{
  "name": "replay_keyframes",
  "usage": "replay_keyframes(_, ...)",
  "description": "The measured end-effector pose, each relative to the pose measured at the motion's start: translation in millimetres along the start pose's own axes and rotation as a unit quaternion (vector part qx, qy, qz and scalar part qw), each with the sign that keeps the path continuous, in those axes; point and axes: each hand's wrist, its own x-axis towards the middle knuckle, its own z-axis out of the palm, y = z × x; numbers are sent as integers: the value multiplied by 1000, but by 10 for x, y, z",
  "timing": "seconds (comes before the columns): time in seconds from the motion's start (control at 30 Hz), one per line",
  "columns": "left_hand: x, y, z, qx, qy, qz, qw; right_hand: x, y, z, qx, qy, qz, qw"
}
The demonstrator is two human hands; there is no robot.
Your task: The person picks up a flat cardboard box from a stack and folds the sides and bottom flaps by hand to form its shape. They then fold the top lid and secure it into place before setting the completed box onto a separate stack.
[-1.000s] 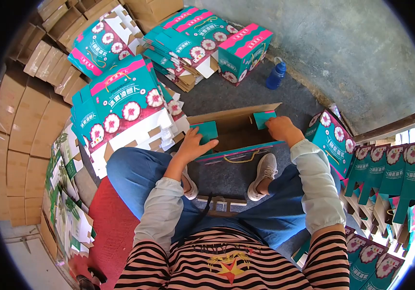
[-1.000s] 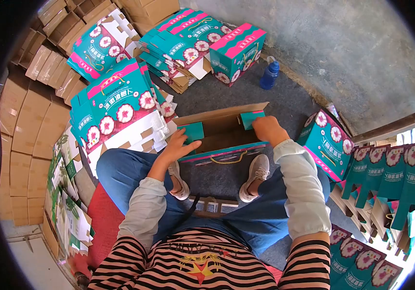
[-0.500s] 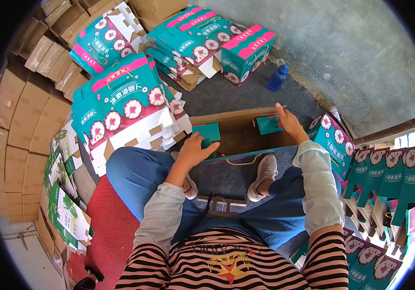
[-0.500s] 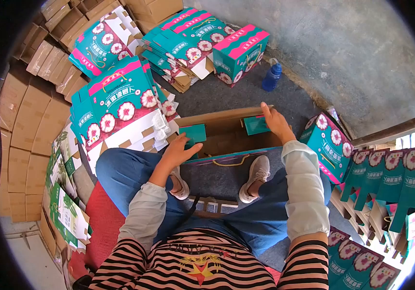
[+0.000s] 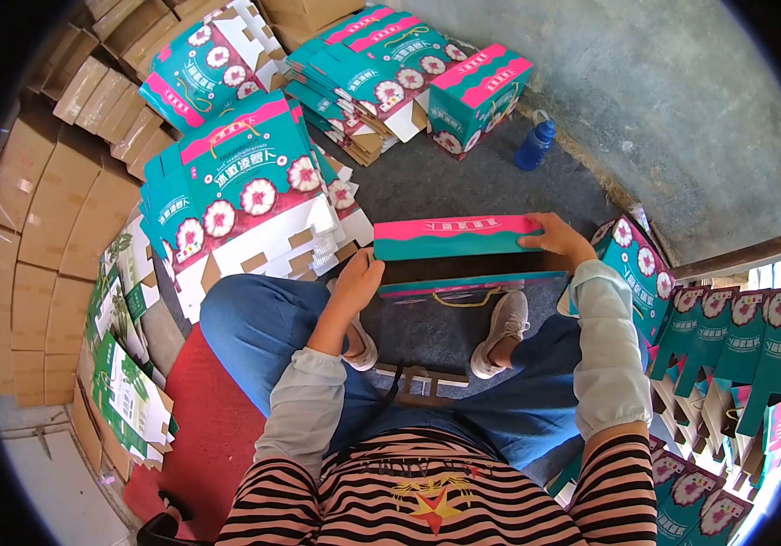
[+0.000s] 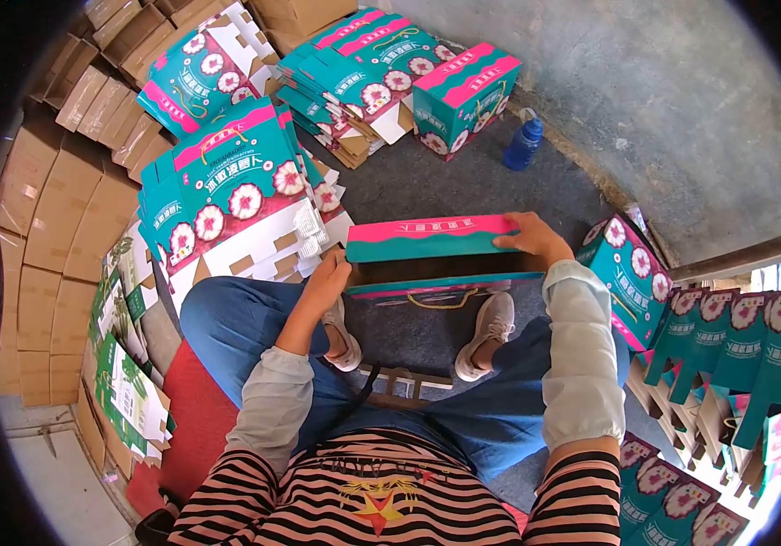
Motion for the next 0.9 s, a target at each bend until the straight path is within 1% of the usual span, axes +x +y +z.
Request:
replay_keyframes(0.07,28,-114,65,-11,46,64,997,-35,-49,99,-82,42,-16,996)
replay_keyframes(0.1,19,-48,70,-16,69,96,993,-63,-117,132,-122,63,-23,990)
replay_keyframes(0.2,-31,167,1,32,19,30,999,-120,-255,154,-226,100,-31,968)
replay_keyframes(0.3,-7,272,-81,40,-13,-9,999,-71,-293,250,-227,128,-47,964)
replay_keyframes(0.4,14,165,-51,-42,43,48,997,-55,-399,225,-293,107,-32,950)
replay_keyframes(0.47,64,26,-30,-91,37,7,995,-28,-423,249,-308,109,-27,945)
replay_keyframes(0.53,61,69,-41,-94,32,2,995,3,-412,278,-313,112,-25,943)
replay_keyframes(0.6,45,122,-41,-51,26,32,998,4,-395,298,-306,117,-25,945)
replay_keyframes(0.7,86,113,-83,-35,-54,-23,998,-21,-394,312,-301,126,-29,945)
replay_keyframes(0.8,115,-141,18,72,26,64,995,-60,-420,315,-294,123,-20,948)
replay_keyframes(0.87,-25,273,-119,40,-49,-71,995,-70,-444,301,-275,103,2,956)
replay_keyframes(0.9,-79,426,-157,23,-86,-138,986,-73,-448,293,-266,93,12,959)
